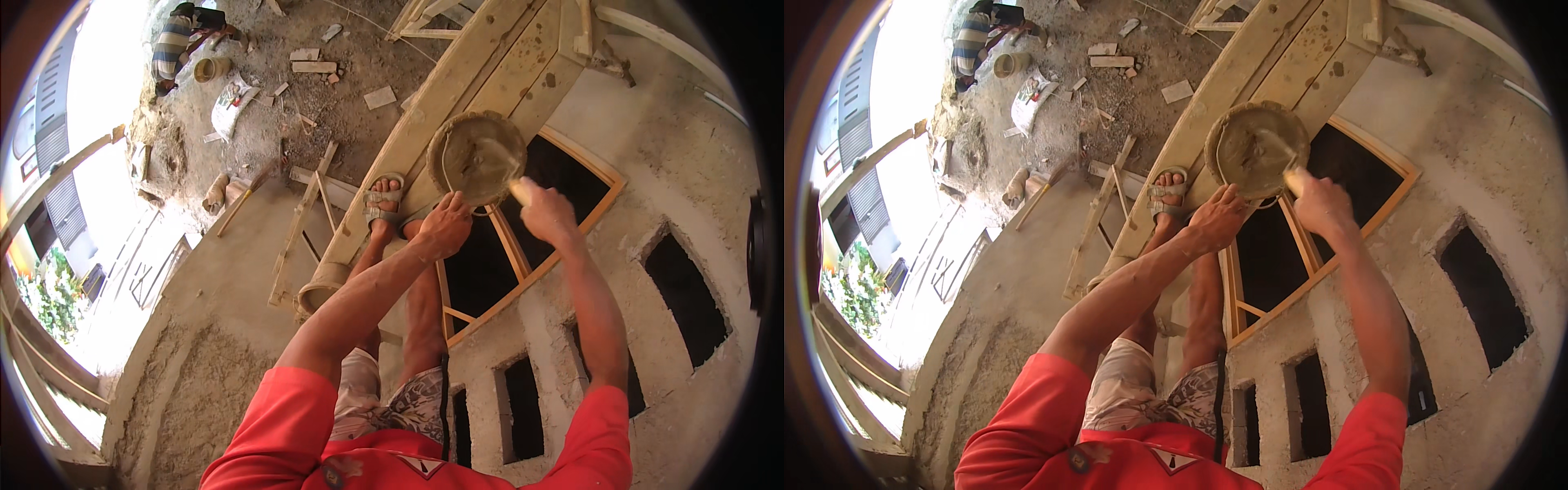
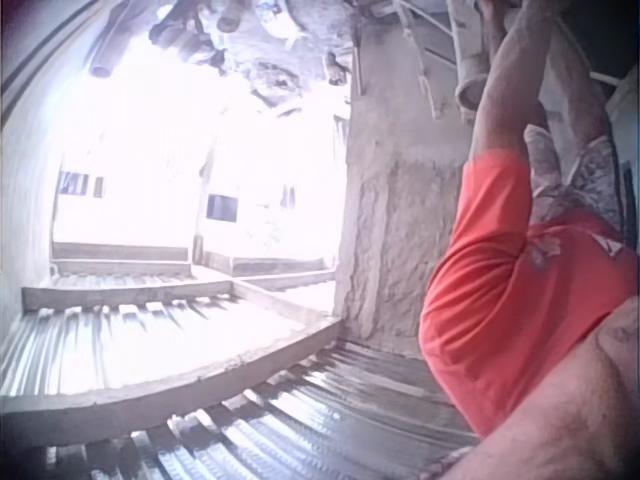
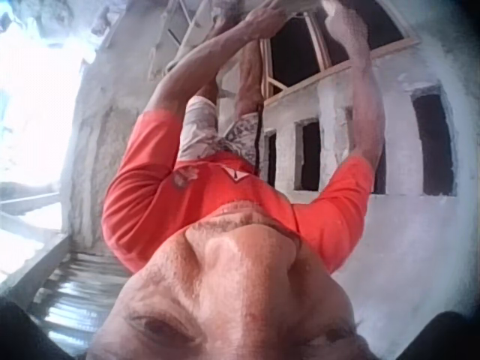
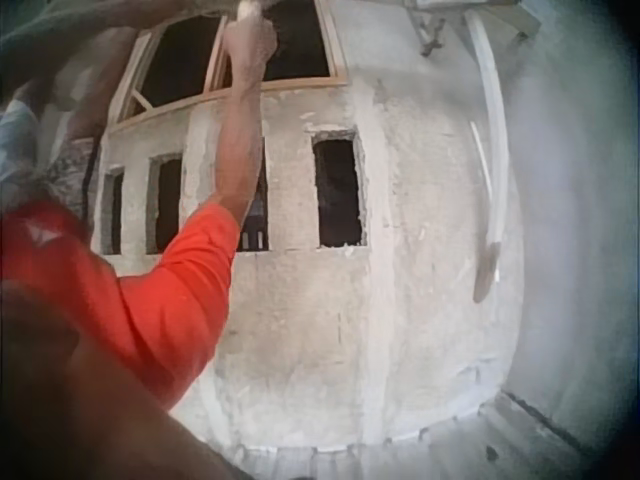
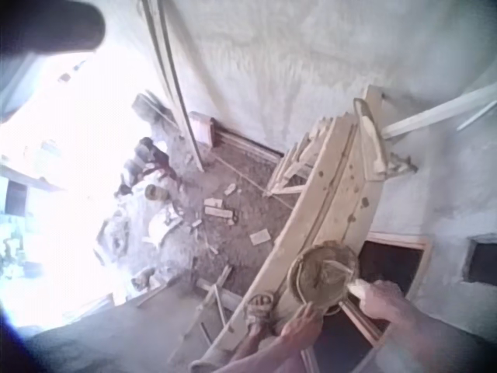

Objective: The person applies mortar to a wall by hand and then levels the surface using a long wooden board.

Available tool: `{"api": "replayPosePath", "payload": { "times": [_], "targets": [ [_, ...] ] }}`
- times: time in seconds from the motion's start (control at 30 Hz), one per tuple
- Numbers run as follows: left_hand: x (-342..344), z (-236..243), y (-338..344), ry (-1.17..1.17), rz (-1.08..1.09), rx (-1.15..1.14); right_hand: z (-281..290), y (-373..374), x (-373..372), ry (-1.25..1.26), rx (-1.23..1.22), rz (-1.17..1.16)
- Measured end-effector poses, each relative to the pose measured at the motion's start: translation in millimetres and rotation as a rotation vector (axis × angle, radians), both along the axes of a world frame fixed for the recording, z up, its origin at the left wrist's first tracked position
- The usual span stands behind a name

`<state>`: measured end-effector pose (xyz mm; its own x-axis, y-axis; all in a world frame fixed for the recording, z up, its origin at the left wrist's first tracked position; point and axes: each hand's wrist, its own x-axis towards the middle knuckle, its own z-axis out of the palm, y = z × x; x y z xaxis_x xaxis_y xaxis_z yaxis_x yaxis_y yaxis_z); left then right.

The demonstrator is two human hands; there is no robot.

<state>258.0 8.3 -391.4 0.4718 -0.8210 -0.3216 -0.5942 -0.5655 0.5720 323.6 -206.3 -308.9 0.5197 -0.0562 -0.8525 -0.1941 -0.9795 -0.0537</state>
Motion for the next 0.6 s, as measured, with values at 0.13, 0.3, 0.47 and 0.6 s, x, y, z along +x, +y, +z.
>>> {"api": "replayPosePath", "payload": {
  "times": [0.13, 0.3, 0.47, 0.6],
  "targets": [
    [-3, -6, -7, 0.022, 0.009, -0.034, -44, -22, 16, -0.006, -0.087, 0.081],
    [-2, -4, -14, 0.014, 0.027, -0.067, -128, -5, -6, -0.017, -0.009, -0.188],
    [-4, -7, -10, 0.085, 0.094, -0.121, -85, 30, -16, 0.003, 0.022, -0.043],
    [0, -6, -14, 0.055, 0.047, -0.077, -37, 18, -22, 0.029, 0.058, 0.033]
  ]
}}
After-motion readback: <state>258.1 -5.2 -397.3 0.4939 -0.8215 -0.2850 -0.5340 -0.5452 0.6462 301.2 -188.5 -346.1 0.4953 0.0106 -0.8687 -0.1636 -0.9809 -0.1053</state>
